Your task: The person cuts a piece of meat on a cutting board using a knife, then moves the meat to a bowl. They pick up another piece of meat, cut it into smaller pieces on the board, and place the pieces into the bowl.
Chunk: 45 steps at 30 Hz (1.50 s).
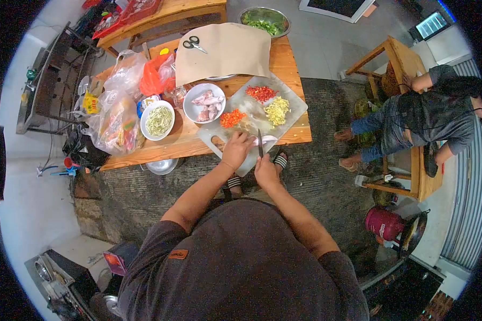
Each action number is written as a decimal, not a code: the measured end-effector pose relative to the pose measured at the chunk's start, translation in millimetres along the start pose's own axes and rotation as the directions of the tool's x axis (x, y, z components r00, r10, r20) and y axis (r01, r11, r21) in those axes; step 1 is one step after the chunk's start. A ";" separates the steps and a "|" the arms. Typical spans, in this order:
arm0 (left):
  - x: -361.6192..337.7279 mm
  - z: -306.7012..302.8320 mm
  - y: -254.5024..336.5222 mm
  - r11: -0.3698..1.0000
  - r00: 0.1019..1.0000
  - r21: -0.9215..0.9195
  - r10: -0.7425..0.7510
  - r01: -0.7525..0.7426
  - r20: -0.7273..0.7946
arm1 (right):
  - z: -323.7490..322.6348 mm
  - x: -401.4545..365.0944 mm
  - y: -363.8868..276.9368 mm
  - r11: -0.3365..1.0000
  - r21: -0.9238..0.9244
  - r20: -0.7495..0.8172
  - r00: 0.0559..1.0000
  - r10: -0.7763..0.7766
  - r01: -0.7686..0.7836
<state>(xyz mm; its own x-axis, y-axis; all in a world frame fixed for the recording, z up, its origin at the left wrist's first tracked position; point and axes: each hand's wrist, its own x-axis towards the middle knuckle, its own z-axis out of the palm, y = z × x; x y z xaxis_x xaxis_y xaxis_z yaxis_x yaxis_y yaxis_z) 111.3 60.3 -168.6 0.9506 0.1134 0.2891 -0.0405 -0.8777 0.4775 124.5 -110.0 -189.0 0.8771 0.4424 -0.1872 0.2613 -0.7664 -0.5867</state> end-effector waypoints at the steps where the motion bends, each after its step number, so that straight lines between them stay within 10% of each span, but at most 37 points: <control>1: -0.4 0.2 -0.3 1.000 1.000 -0.009 0.000 0.000 -0.004 | -3.0 2.5 -2.9 1.000 -0.025 -0.002 1.000 -0.018 0.018; 8: -0.8 1.6 -0.3 1.000 1.000 0.009 -0.003 0.003 0.007 | -24.6 -0.3 -15.6 0.982 0.102 0.155 0.977 0.144 -0.160; 24: 1.4 -0.9 4.9 0.999 0.999 0.031 -0.035 0.035 -0.006 | -11.1 -12.2 1.0 1.000 0.011 -0.125 0.992 0.026 -0.024; 45: 1.3 0.5 -0.5 1.000 1.000 -0.012 0.002 -0.002 0.003 | -22.7 -5.0 -24.5 0.992 0.090 0.086 0.993 0.076 -0.084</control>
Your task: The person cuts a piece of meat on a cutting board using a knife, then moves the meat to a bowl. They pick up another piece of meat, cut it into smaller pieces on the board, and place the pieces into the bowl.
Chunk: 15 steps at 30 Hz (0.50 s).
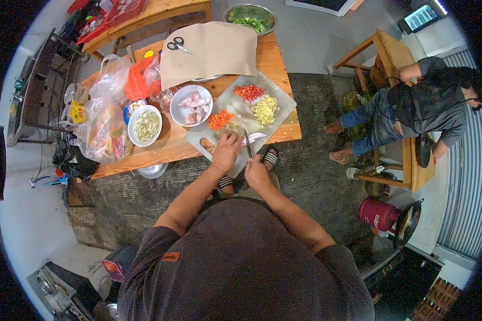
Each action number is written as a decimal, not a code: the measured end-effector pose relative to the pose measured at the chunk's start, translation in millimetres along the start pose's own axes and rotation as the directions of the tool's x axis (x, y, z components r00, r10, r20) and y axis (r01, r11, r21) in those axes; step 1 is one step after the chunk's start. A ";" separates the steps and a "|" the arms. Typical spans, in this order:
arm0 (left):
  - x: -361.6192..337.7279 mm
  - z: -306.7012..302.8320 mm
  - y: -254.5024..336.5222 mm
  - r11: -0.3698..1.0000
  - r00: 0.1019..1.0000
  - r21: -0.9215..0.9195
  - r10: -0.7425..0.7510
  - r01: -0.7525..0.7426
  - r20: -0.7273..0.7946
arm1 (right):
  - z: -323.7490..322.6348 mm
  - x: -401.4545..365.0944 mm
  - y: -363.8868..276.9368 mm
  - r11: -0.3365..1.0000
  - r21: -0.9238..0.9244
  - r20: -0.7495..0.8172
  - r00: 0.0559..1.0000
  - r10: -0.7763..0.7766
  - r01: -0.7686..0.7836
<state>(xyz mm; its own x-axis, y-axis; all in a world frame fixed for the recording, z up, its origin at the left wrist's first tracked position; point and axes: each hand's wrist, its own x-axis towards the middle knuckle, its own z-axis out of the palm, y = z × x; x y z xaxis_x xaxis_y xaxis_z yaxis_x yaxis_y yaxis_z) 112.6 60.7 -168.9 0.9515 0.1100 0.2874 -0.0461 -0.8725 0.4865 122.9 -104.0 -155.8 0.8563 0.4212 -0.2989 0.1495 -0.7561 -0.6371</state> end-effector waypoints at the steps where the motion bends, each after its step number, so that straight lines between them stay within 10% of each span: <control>1: -0.7 0.4 -0.5 1.000 1.000 0.002 0.001 -0.001 -0.004 | -3.4 0.1 -5.2 1.000 0.000 -0.002 1.000 -0.004 0.004; 15: -4.7 4.5 -4.5 0.999 0.999 0.035 0.023 -0.024 0.034 | -2.6 -4.2 -2.6 0.992 -0.111 0.041 0.997 0.073 -0.068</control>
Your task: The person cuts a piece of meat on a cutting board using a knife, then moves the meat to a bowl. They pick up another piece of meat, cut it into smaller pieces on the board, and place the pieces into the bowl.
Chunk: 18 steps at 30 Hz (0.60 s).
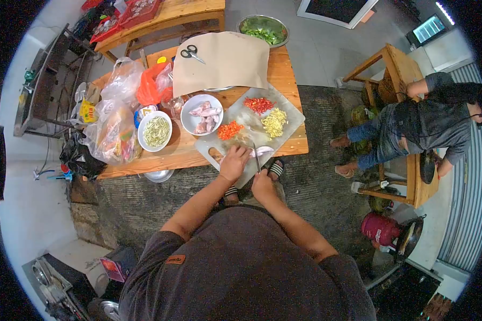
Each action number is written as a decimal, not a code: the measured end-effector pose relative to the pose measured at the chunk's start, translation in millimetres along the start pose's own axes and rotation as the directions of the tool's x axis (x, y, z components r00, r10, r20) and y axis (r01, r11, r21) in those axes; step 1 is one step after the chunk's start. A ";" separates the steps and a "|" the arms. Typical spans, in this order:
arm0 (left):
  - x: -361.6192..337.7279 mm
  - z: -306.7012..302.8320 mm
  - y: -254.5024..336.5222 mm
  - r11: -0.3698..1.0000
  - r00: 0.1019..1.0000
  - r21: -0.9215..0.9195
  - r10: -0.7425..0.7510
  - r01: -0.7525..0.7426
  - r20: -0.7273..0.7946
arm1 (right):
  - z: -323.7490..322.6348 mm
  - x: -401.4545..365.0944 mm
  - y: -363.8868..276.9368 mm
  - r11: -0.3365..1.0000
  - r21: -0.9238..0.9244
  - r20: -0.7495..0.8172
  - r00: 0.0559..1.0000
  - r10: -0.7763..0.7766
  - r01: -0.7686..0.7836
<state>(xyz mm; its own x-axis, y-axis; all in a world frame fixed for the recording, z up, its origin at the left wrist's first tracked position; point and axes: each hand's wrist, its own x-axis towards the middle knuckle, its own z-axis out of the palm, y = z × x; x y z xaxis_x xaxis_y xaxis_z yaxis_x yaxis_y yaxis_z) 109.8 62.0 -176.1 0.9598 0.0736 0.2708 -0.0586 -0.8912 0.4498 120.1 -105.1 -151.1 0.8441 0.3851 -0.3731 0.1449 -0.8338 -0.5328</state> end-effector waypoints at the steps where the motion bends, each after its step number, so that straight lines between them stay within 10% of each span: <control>1: 0.2 0.7 -0.1 1.000 1.000 0.003 0.019 -0.019 -0.017 | 0.1 5.8 0.2 1.000 0.000 0.000 1.000 -0.004 0.004; 18: 2.1 1.3 0.3 1.000 1.000 0.005 0.010 -0.010 0.007 | -3.0 23.7 -0.3 0.999 -0.016 0.058 0.998 -0.034 0.035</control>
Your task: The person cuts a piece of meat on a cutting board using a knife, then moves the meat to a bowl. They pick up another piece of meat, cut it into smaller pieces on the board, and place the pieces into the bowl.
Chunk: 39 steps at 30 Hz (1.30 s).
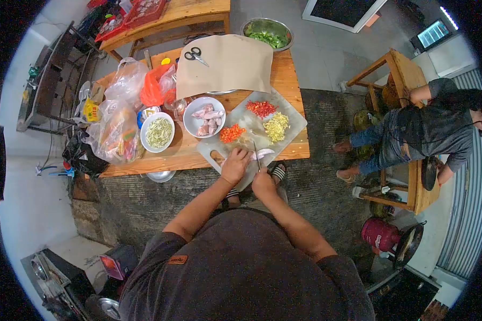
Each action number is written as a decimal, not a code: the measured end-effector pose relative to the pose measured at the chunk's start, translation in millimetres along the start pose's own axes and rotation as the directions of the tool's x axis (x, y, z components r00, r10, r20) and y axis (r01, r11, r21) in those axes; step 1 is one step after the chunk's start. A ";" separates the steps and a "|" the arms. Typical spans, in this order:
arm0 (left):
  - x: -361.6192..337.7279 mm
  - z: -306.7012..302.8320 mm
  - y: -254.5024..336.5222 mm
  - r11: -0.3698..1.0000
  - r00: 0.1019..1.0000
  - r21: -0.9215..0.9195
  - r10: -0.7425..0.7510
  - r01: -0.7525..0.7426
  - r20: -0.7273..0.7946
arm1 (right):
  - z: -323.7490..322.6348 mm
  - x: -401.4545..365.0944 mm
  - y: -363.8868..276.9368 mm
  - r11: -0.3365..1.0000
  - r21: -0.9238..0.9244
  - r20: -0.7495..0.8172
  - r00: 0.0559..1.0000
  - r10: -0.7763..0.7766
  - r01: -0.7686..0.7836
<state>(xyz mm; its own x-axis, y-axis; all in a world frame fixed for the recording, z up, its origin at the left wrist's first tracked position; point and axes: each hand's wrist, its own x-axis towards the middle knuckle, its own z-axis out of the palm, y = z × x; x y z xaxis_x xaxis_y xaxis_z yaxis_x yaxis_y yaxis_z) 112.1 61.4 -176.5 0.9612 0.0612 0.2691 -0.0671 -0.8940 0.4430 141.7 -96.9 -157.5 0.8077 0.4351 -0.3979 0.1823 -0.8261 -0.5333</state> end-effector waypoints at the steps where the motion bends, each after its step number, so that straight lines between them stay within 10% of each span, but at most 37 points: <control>1: 0.2 -0.4 0.6 0.999 1.000 -0.022 -0.027 0.027 0.012 | -2.1 -6.6 0.6 1.000 -0.001 -0.001 1.000 -0.003 0.003; 39: 4.3 -0.4 0.8 1.000 1.000 -0.002 -0.014 0.014 -0.011 | 0.4 -15.7 -9.1 0.998 0.033 -0.064 0.997 0.048 -0.046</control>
<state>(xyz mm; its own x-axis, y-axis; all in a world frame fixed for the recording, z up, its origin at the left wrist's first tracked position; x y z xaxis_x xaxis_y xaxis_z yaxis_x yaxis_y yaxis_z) 116.1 61.1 -174.7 0.9591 0.0780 0.2721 -0.0547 -0.8921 0.4486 127.1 -96.1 -146.8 0.8500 0.3707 -0.3743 0.1262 -0.8332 -0.5384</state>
